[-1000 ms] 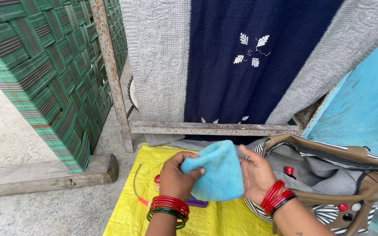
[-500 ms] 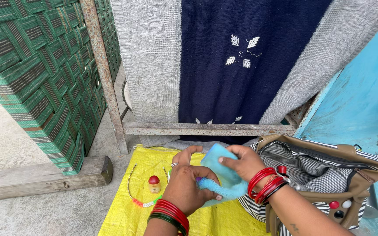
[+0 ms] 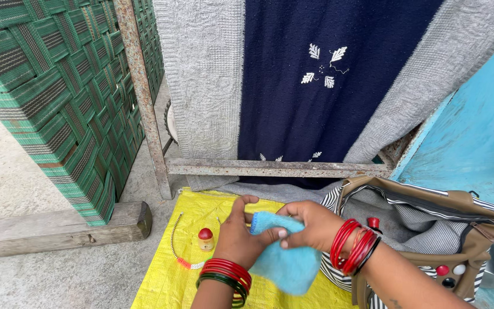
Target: The person opens a striped handbag on a yellow mat and removes its contents one at a time, placing small bottles, a small box, a card, and a small case onto the mat beside the bag. They handle each item by hand and set it down on the mat.
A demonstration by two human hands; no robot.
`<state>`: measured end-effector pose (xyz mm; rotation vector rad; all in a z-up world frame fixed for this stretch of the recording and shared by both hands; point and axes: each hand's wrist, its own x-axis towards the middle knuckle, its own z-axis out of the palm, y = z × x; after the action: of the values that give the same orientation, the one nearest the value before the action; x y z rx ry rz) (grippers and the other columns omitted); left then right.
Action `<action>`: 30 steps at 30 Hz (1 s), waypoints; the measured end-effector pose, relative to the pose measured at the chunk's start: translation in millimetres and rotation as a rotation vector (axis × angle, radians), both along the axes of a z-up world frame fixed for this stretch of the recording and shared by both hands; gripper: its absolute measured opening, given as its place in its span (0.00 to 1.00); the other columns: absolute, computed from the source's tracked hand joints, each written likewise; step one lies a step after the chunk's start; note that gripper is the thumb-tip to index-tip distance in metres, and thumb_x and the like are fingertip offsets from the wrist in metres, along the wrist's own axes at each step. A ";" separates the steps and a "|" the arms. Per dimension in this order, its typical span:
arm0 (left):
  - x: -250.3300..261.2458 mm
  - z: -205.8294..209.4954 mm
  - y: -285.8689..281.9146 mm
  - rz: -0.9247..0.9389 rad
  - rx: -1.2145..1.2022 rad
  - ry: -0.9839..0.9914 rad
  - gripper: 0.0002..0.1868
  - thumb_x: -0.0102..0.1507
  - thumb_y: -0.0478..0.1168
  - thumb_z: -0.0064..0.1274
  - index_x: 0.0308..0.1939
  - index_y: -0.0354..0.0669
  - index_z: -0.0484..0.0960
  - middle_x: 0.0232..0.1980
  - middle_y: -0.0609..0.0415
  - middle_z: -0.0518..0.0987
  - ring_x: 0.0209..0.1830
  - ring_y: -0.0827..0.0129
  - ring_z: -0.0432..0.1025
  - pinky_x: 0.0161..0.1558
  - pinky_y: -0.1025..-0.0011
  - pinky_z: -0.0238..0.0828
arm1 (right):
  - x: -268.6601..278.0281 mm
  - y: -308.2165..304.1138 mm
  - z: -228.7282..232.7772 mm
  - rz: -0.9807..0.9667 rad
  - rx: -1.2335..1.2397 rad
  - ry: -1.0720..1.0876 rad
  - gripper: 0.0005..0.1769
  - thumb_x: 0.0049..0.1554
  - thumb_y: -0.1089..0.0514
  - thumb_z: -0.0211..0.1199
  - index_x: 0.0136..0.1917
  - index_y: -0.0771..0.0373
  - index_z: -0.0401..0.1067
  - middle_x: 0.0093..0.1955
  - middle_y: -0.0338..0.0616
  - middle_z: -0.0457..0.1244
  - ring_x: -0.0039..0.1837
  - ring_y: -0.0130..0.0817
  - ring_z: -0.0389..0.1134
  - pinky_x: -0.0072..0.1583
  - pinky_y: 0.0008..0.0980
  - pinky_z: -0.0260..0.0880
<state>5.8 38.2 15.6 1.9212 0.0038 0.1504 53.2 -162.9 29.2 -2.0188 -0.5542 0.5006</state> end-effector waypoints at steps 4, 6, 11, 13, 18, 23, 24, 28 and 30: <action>5.7 -13.1 6.1 -0.309 -0.314 0.263 0.31 0.47 0.40 0.72 0.53 0.41 0.81 0.42 0.51 0.87 0.38 0.64 0.82 0.38 0.63 0.82 | 5.3 -12.2 16.5 -0.161 0.141 0.040 0.30 0.45 0.57 0.76 0.60 0.66 0.74 0.52 0.47 0.73 0.53 0.33 0.74 0.55 0.30 0.76; 11.1 -20.4 9.5 -0.301 -0.448 0.314 0.28 0.50 0.40 0.68 0.54 0.37 0.82 0.43 0.47 0.87 0.34 0.62 0.81 0.32 0.59 0.81 | 6.0 -12.9 19.1 -0.274 0.358 0.124 0.33 0.44 0.60 0.77 0.62 0.64 0.71 0.54 0.48 0.71 0.55 0.34 0.73 0.56 0.33 0.76; 30.2 -25.5 29.3 -0.213 -0.597 0.053 0.27 0.52 0.41 0.69 0.53 0.32 0.82 0.44 0.46 0.88 0.39 0.64 0.83 0.43 0.65 0.83 | -10.0 12.0 -0.7 -0.389 0.478 0.401 0.40 0.47 0.60 0.74 0.70 0.59 0.63 0.56 0.42 0.68 0.53 0.34 0.70 0.44 0.35 0.66; 28.5 -23.4 42.9 -0.154 -0.496 0.109 0.27 0.52 0.41 0.70 0.53 0.33 0.83 0.44 0.45 0.88 0.39 0.64 0.83 0.44 0.65 0.82 | -15.9 31.1 -9.0 -0.410 0.502 0.423 0.42 0.48 0.61 0.73 0.73 0.57 0.60 0.56 0.45 0.68 0.54 0.37 0.71 0.44 0.36 0.68; 15.5 -5.3 76.0 -0.043 -0.235 0.259 0.34 0.49 0.45 0.71 0.56 0.34 0.82 0.47 0.41 0.89 0.41 0.56 0.85 0.47 0.62 0.82 | -27.5 77.5 -20.0 -0.480 0.582 0.291 0.54 0.49 0.71 0.66 0.80 0.42 0.46 0.56 0.57 0.69 0.54 0.41 0.74 0.53 0.38 0.80; 3.6 19.0 119.7 0.419 0.410 0.298 0.62 0.47 0.59 0.76 0.76 0.51 0.54 0.69 0.35 0.69 0.68 0.46 0.67 0.66 0.54 0.65 | -31.4 104.1 -37.4 -0.352 0.346 0.187 0.47 0.52 0.73 0.58 0.78 0.39 0.54 0.61 0.44 0.67 0.51 0.37 0.74 0.51 0.39 0.78; -1.6 22.2 131.6 0.481 0.360 0.233 0.59 0.49 0.58 0.73 0.77 0.49 0.56 0.68 0.32 0.70 0.68 0.44 0.68 0.66 0.53 0.66 | -33.2 109.1 -46.0 -0.329 0.295 0.212 0.42 0.53 0.73 0.57 0.76 0.41 0.61 0.63 0.37 0.66 0.51 0.35 0.74 0.50 0.39 0.79; -8.7 24.1 148.0 0.615 0.344 0.228 0.54 0.52 0.60 0.69 0.77 0.54 0.58 0.70 0.30 0.65 0.67 0.37 0.67 0.67 0.51 0.65 | -33.9 136.8 -84.6 -0.068 0.053 -0.112 0.26 0.54 0.73 0.60 0.62 0.53 0.80 0.56 0.43 0.72 0.52 0.29 0.73 0.55 0.24 0.73; -6.1 18.6 142.7 0.628 0.308 0.206 0.54 0.52 0.60 0.69 0.77 0.56 0.59 0.72 0.32 0.60 0.65 0.35 0.67 0.65 0.51 0.65 | -31.6 155.7 -102.2 -0.081 0.125 -0.004 0.26 0.54 0.73 0.59 0.62 0.53 0.79 0.56 0.42 0.71 0.51 0.28 0.72 0.54 0.25 0.73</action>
<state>-0.4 180.9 34.2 2.1779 0.7647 0.3880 21.6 -7.2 -73.0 -1.9147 -0.4916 0.4031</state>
